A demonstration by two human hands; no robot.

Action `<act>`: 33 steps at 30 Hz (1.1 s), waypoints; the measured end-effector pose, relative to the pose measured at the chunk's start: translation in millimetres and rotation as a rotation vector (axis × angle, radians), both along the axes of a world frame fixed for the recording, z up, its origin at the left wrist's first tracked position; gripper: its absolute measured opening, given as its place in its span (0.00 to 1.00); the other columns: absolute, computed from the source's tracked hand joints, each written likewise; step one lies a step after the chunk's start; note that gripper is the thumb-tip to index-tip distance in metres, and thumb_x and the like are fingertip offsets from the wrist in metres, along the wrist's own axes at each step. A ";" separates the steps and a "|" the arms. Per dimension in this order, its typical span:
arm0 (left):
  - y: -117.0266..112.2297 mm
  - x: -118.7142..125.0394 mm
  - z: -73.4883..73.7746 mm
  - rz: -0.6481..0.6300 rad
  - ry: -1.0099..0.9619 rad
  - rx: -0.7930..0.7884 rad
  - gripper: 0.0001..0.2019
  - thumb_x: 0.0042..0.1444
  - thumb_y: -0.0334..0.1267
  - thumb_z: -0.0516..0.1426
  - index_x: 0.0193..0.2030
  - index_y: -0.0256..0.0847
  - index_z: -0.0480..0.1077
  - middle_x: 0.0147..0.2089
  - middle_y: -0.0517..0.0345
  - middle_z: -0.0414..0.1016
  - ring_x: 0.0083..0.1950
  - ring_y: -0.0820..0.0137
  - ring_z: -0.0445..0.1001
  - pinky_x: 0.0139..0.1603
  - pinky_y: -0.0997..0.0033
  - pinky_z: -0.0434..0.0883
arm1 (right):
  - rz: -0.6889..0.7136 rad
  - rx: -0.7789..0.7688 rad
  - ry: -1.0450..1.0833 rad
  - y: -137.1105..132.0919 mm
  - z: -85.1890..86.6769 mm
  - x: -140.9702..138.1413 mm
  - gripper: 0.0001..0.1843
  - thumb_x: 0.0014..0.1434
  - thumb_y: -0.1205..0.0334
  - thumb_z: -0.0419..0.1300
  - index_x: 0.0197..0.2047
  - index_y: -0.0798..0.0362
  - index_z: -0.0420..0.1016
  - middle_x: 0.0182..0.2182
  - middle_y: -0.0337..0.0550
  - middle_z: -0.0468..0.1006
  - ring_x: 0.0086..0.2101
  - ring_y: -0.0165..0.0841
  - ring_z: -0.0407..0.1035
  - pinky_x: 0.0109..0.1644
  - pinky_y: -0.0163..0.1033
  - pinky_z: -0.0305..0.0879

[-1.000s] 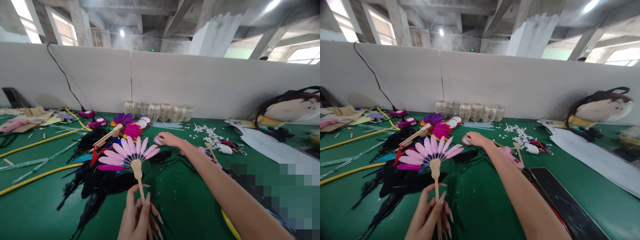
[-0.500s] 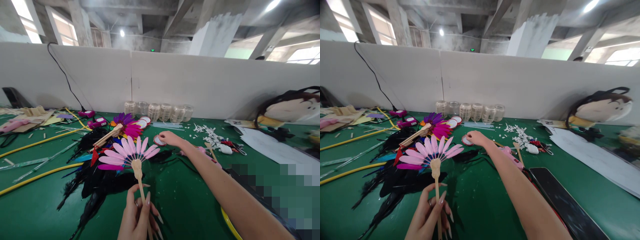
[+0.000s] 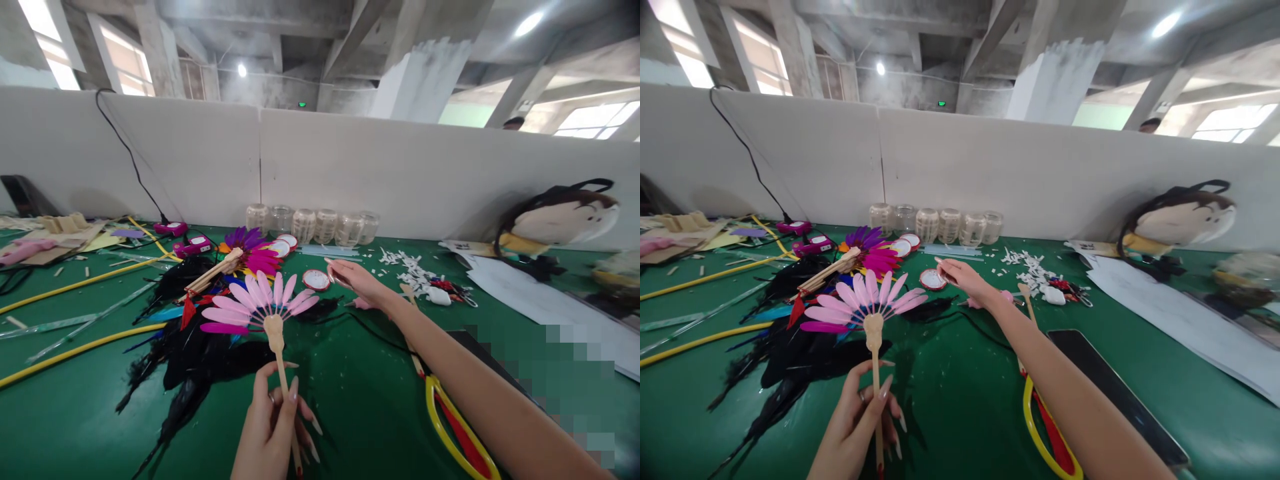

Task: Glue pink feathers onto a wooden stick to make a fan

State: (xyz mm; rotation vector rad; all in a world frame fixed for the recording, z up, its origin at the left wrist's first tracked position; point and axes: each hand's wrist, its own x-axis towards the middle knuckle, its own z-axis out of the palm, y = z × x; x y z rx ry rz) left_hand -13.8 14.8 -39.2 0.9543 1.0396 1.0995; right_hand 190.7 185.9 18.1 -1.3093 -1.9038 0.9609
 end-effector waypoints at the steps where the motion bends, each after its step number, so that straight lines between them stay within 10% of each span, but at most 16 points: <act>1: 0.0 -0.2 0.1 -0.010 0.013 0.003 0.22 0.52 0.53 0.52 0.47 0.42 0.51 0.23 0.64 0.69 0.17 0.76 0.66 0.14 0.80 0.63 | 0.012 -0.010 0.023 -5.9 2.4 -0.2 0.22 0.58 0.44 0.42 0.26 0.53 0.58 0.22 0.35 0.56 0.22 0.25 0.49 0.26 0.32 0.49; 15: 0.1 -4.5 0.6 -0.167 0.063 0.026 0.22 0.51 0.54 0.51 0.46 0.41 0.52 0.24 0.64 0.69 0.19 0.77 0.65 0.15 0.82 0.62 | 0.204 0.244 -0.213 -87.0 19.3 -48.4 0.14 0.62 0.59 0.44 0.28 0.53 0.63 0.27 0.37 0.66 0.30 0.27 0.59 0.35 0.33 0.54; 21: 0.1 -4.8 1.1 -0.174 0.095 0.035 0.20 0.53 0.52 0.50 0.46 0.41 0.52 0.24 0.64 0.69 0.20 0.77 0.66 0.17 0.82 0.63 | 0.180 0.574 -0.629 -92.9 12.4 -61.7 0.15 0.63 0.62 0.43 0.28 0.55 0.64 0.27 0.40 0.68 0.30 0.30 0.58 0.35 0.36 0.51; 33: -0.1 -6.4 -2.1 -0.204 0.098 0.049 0.20 0.54 0.52 0.49 0.47 0.41 0.53 0.25 0.63 0.69 0.21 0.76 0.66 0.18 0.81 0.62 | 0.158 0.623 -0.665 -92.1 2.0 -66.0 0.15 0.63 0.63 0.42 0.29 0.55 0.64 0.28 0.40 0.69 0.31 0.30 0.59 0.36 0.36 0.50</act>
